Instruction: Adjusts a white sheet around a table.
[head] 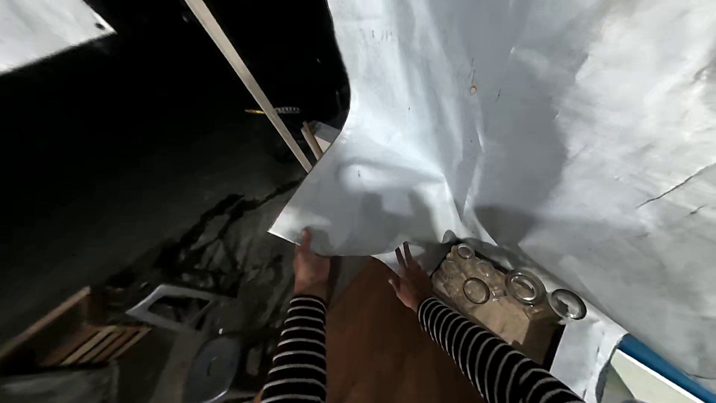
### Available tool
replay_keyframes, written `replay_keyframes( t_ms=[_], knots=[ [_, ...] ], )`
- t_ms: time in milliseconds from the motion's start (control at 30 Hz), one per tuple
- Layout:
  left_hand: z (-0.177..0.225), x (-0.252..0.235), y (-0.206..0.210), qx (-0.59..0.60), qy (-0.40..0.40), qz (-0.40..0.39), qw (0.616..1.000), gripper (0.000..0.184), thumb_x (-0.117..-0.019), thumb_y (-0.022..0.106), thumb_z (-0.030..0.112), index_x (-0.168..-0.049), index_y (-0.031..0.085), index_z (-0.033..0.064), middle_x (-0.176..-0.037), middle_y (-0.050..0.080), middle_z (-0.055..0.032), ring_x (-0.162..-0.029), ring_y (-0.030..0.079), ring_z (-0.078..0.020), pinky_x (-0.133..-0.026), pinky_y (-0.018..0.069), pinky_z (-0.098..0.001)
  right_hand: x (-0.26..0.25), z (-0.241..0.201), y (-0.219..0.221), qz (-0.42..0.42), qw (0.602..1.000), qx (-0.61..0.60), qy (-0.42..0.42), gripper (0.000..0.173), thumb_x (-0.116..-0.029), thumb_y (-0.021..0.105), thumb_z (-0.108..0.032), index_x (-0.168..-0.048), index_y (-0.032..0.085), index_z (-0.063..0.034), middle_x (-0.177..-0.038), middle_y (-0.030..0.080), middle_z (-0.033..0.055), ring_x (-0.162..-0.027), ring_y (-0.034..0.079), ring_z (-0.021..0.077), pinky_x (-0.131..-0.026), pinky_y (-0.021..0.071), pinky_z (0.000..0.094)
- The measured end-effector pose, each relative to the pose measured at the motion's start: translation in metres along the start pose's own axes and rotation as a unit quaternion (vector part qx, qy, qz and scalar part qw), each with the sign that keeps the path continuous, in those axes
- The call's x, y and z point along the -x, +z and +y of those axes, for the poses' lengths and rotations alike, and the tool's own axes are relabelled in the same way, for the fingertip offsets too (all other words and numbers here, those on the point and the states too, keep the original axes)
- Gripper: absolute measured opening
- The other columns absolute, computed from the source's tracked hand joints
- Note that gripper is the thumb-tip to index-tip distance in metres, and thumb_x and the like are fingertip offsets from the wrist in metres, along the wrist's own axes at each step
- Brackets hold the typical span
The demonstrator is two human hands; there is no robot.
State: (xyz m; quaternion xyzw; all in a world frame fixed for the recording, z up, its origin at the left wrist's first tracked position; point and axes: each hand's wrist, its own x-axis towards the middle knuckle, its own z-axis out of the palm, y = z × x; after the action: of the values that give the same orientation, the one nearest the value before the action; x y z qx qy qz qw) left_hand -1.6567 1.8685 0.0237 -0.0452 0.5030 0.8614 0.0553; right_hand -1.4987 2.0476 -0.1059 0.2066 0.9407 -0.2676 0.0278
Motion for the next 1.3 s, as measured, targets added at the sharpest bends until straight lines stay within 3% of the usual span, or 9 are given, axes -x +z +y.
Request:
replay_keyframes(
  t_ms=[100, 267, 533, 700, 800, 900, 1067, 1167, 1300],
  knots=[
    [0.012, -0.022, 0.006, -0.039, 0.03, -0.02, 0.999, 0.042, -0.1094, 0.047, 0.028, -0.148, 0.042, 0.0112, -0.129, 0.064, -0.0141, -0.115, 0.065, -0.0262, -0.096, 0.0566, -0.051, -0.012, -0.004, -0.01, -0.045, 0.998, 0.022, 0.034, 0.112, -0.0849, 0.078, -0.03, -0.167, 0.001, -0.0348, -0.175, 0.001, -0.005, -0.125, 0.059, 0.0419, -0.085, 0.0536, 0.0655],
    [0.008, -0.042, 0.025, -0.123, 0.083, -0.026, 0.989, 0.036, -0.1076, 0.05, 0.016, -0.143, 0.048, 0.0076, -0.124, 0.066, -0.0117, -0.108, 0.068, -0.021, -0.093, 0.0579, -0.0441, -0.035, 0.0, -0.008, -0.117, 0.986, 0.001, 0.119, 0.136, -0.069, 0.086, -0.038, -0.166, -0.009, -0.0307, -0.168, 0.031, 0.0099, -0.137, 0.049, 0.0483, -0.108, 0.031, 0.0789],
    [0.014, 0.056, 0.053, -0.364, 0.134, -0.183, 0.903, 0.057, -0.0978, 0.069, 0.015, -0.147, 0.046, -0.0032, -0.135, 0.064, -0.0125, -0.119, 0.065, -0.0124, -0.104, 0.0542, -0.031, -0.062, -0.012, -0.02, -0.197, 0.967, 0.038, 0.155, 0.139, -0.0611, 0.093, -0.031, -0.168, 0.005, -0.0266, -0.174, -0.001, 0.0124, -0.121, 0.059, 0.0497, -0.092, 0.0462, 0.0753],
    [0.003, 0.133, 0.081, -0.64, 0.096, -0.242, 0.723, 0.055, -0.104, 0.059, 0.02, -0.155, 0.042, 0.0067, -0.128, 0.066, -0.0233, -0.115, 0.068, -0.0335, -0.1, 0.0534, -0.0503, -0.042, -0.012, -0.014, -0.172, 0.978, 0.017, 0.115, 0.109, -0.0779, 0.084, -0.044, -0.165, 0.024, -0.016, -0.173, 0.003, 0.0202, -0.14, 0.038, 0.0585, -0.103, 0.0301, 0.0845],
    [-0.031, 0.145, 0.066, -0.605, 0.193, -0.371, 0.678, 0.048, -0.104, 0.054, 0.01, -0.152, 0.05, 0.0081, -0.147, 0.059, -0.0113, -0.132, 0.059, -0.0192, -0.112, 0.0469, -0.0377, 0.031, -0.01, -0.027, -0.128, 0.99, -0.03, 0.05, 0.08, -0.0914, 0.072, -0.038, -0.156, 0.041, -0.0027, -0.166, 0.027, 0.0244, -0.154, 0.02, 0.0493, -0.12, 0.011, 0.0741],
    [-0.094, 0.151, 0.038, -0.501, 0.382, -0.465, 0.622, 0.046, -0.0996, 0.053, -0.001, -0.144, 0.059, 0.0071, -0.152, 0.054, -0.0122, -0.141, 0.052, -0.026, -0.118, 0.0434, -0.0393, 0.096, 0.016, -0.017, -0.065, 0.991, -0.103, 0.058, 0.059, -0.0933, 0.067, -0.036, -0.139, 0.059, 0.0006, -0.142, 0.059, 0.0228, -0.138, 0.051, 0.0369, -0.116, 0.0397, 0.0557],
    [-0.151, 0.206, -0.004, -0.599, 0.239, -0.546, 0.535, 0.06, -0.1012, 0.058, 0.019, -0.158, 0.042, 0.0286, -0.165, 0.036, -0.0034, -0.155, 0.029, -0.0253, -0.126, 0.0277, -0.0474, 0.177, 0.068, -0.025, -0.104, 0.991, -0.061, 0.053, 0.057, -0.0967, 0.063, -0.043, -0.139, 0.061, -0.0035, -0.145, 0.058, 0.019, -0.141, 0.05, 0.0321, -0.119, 0.0383, 0.0521],
    [-0.182, 0.212, -0.042, -0.563, 0.307, -0.509, 0.574, 0.061, -0.0976, 0.059, 0.01, -0.154, 0.048, 0.0309, -0.162, 0.041, -0.0091, -0.152, 0.034, -0.032, -0.124, 0.0292, -0.0567, 0.195, 0.094, -0.025, -0.046, 0.998, -0.032, 0.024, 0.067, -0.0934, 0.066, -0.022, -0.153, 0.045, -0.0031, -0.161, 0.041, 0.0182, -0.149, 0.039, 0.0299, -0.122, 0.0351, 0.0453],
    [-0.204, 0.208, -0.062, -0.542, 0.316, -0.512, 0.587, 0.061, -0.0982, 0.057, 0.018, -0.156, 0.044, 0.0329, -0.163, 0.039, -0.0115, -0.153, 0.031, -0.0371, -0.122, 0.0287, -0.0611, 0.191, 0.114, -0.032, -0.001, 1.0, -0.02, 0.001, 0.054, -0.0999, 0.058, -0.015, -0.153, 0.048, -0.0079, -0.154, 0.05, 0.0148, -0.141, 0.05, 0.0299, -0.116, 0.0434, 0.0475]
  ],
)
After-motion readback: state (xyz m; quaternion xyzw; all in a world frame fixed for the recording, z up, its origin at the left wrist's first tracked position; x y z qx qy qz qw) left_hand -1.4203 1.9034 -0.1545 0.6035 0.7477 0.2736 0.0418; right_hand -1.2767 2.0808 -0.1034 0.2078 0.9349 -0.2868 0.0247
